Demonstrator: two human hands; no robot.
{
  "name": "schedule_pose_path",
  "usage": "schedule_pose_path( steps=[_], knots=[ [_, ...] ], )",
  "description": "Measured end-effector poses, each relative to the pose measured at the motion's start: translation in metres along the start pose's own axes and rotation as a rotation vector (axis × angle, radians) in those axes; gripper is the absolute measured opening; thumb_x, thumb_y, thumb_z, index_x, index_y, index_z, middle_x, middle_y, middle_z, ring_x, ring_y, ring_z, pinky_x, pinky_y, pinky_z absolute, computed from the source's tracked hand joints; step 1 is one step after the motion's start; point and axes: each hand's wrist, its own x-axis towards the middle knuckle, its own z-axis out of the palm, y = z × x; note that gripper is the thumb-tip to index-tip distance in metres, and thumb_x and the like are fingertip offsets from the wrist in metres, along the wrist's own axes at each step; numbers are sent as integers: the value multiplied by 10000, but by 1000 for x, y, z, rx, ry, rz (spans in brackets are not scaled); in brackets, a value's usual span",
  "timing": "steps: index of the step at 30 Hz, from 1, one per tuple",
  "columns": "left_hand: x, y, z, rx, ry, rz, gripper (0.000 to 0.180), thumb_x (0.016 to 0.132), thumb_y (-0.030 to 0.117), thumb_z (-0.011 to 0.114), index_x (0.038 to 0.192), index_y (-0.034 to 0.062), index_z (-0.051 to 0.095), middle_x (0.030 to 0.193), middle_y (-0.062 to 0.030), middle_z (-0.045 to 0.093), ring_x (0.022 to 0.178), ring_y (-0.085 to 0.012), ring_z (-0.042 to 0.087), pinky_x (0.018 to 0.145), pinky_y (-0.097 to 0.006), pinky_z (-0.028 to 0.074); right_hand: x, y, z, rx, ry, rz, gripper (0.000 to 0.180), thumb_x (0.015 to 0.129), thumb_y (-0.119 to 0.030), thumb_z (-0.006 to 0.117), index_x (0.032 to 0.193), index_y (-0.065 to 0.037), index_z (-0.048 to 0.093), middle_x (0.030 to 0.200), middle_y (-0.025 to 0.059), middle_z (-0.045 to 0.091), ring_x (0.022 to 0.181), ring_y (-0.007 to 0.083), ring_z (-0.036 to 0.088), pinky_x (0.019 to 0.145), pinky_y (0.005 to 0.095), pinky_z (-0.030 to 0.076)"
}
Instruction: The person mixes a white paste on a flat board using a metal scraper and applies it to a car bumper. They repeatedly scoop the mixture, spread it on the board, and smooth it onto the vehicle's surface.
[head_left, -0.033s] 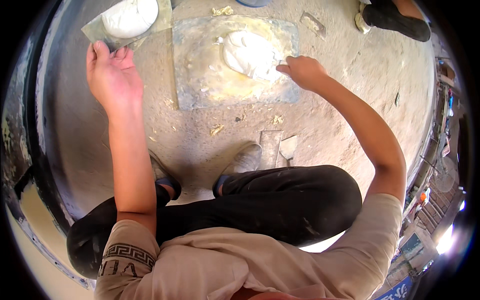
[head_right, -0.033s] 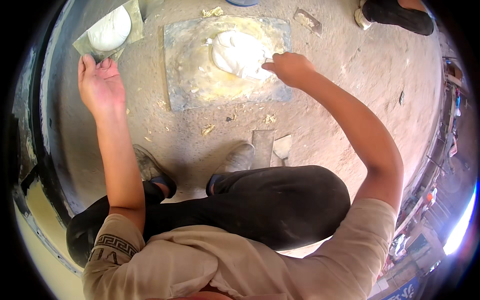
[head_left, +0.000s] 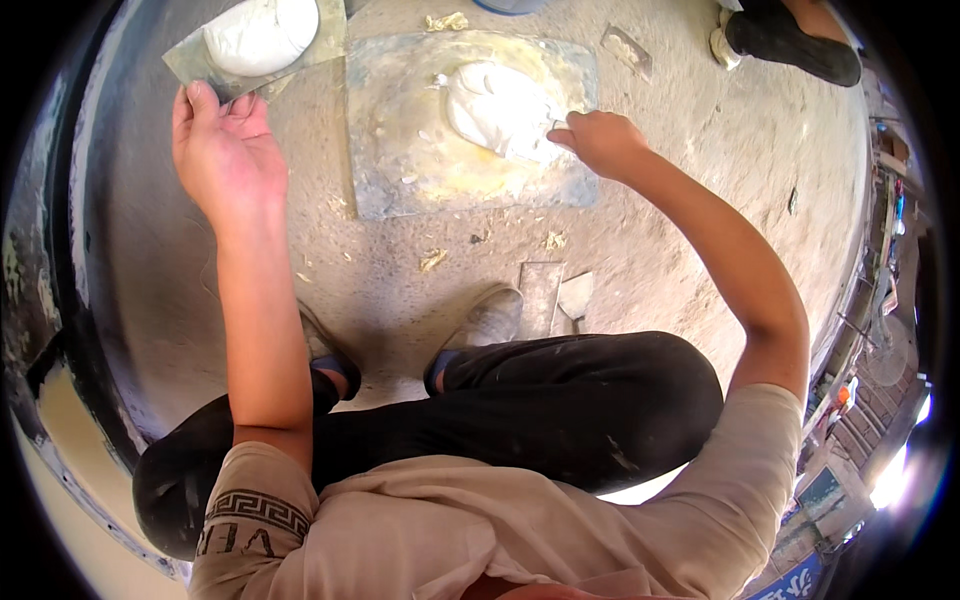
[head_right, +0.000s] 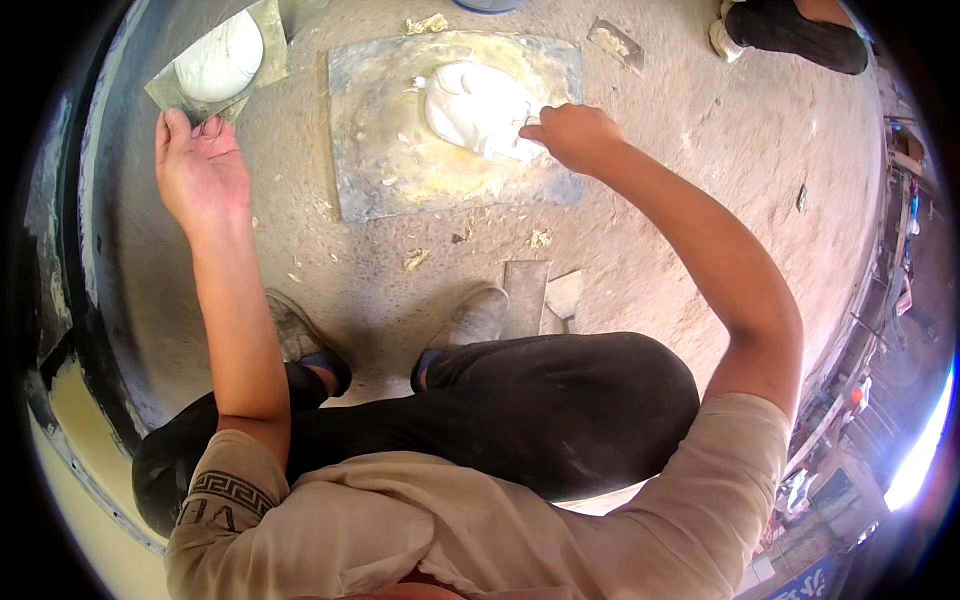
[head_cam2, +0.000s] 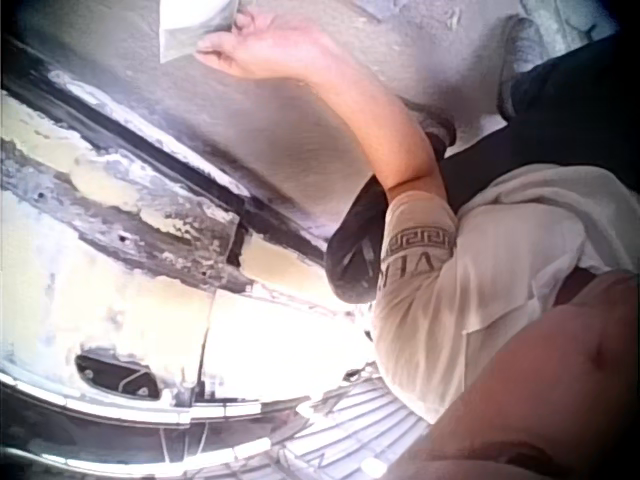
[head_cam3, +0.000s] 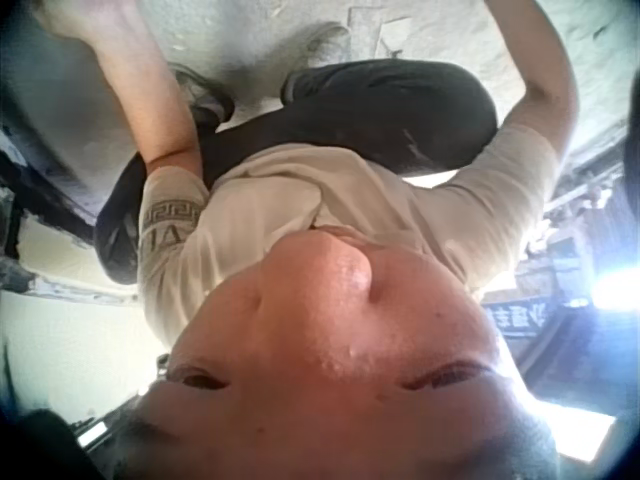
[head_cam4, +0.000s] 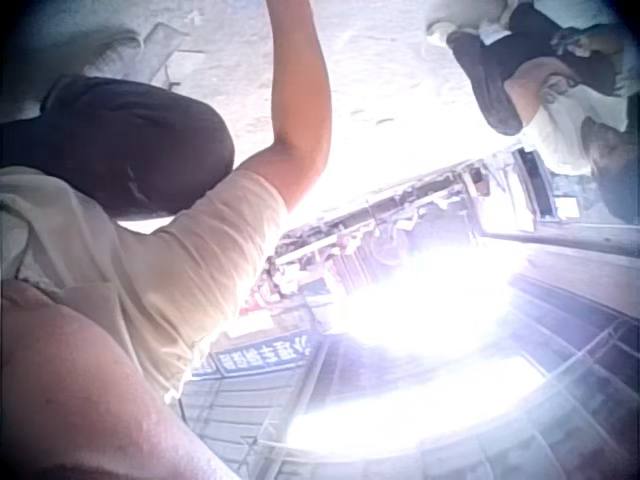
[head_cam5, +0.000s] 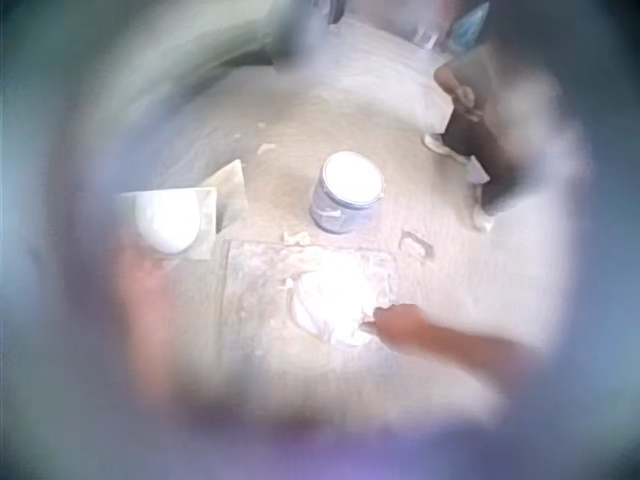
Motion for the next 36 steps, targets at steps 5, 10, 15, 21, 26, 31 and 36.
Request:
schedule_pose_path(
  steps=[5, 10, 15, 21, 26, 31, 36],
  knots=[
    [-7, 8, -5, 38, 52, -20, 235, 998, 128, 488, 1169, -32, 514, 1083, -101, 604, 930, -186, 565, 906, -353, 429, 19, -10, 14, -23, -15, -20, 501, 985, -475, 423, 1000, -11, 611, 883, 185, 666, 853, 335, 664, 738, 448, 535],
    [-3, 6, -25, 58, 35, -18, 234, 997, 133, 493, 1166, -28, 516, 1089, -109, 607, 970, -200, 574, 929, -362, 427, 20, -13, 13, 70, -17, 27, 491, 981, -481, 434, 1006, -28, 622, 864, 183, 665, 851, 348, 659, 749, 454, 529],
    [-3, 6, -20, 13, 2, -22, 221, 995, 131, 496, 1153, -22, 521, 1065, -94, 613, 912, -180, 572, 892, -340, 430, 23, -5, 21, 105, 18, -16, 463, 978, -468, 450, 1011, -45, 636, 881, 200, 663, 857, 368, 649, 767, 463, 521],
    [2, 1, -29, 21, 11, -42, 189, 992, 126, 501, 1111, -18, 532, 1039, -90, 622, 884, -172, 583, 845, -320, 442, 25, -7, 19, 138, 48, -61, 414, 977, -426, 470, 993, -57, 658, 910, 196, 667, 859, 376, 640, 772, 453, 517],
    [2, 1, -29, 38, 5, -59, 180, 993, 130, 501, 1096, -13, 540, 1011, -77, 625, 855, -150, 580, 832, -307, 442, 25, -10, 15, 266, 29, -107, 372, 969, -381, 499, 928, -48, 661, 849, 206, 654, 821, 386, 625, 743, 456, 502],
    [-2, 3, -23, 35, 26, -71, 190, 996, 143, 504, 1105, -7, 545, 997, -65, 631, 823, -135, 576, 827, -295, 440, 27, -2, 24, 337, 45, -112, 369, 960, -365, 514, 861, -34, 643, 810, 213, 640, 782, 394, 609, 699, 463, 482],
    [-1, 3, -28, 36, 1, -91, 195, 994, 158, 514, 1106, 2, 547, 991, -55, 627, 804, -126, 564, 807, -280, 434, 21, -8, 18, 359, 106, -190, 357, 952, -337, 515, 826, -24, 631, 785, 221, 633, 762, 406, 604, 689, 464, 478]
  ],
)
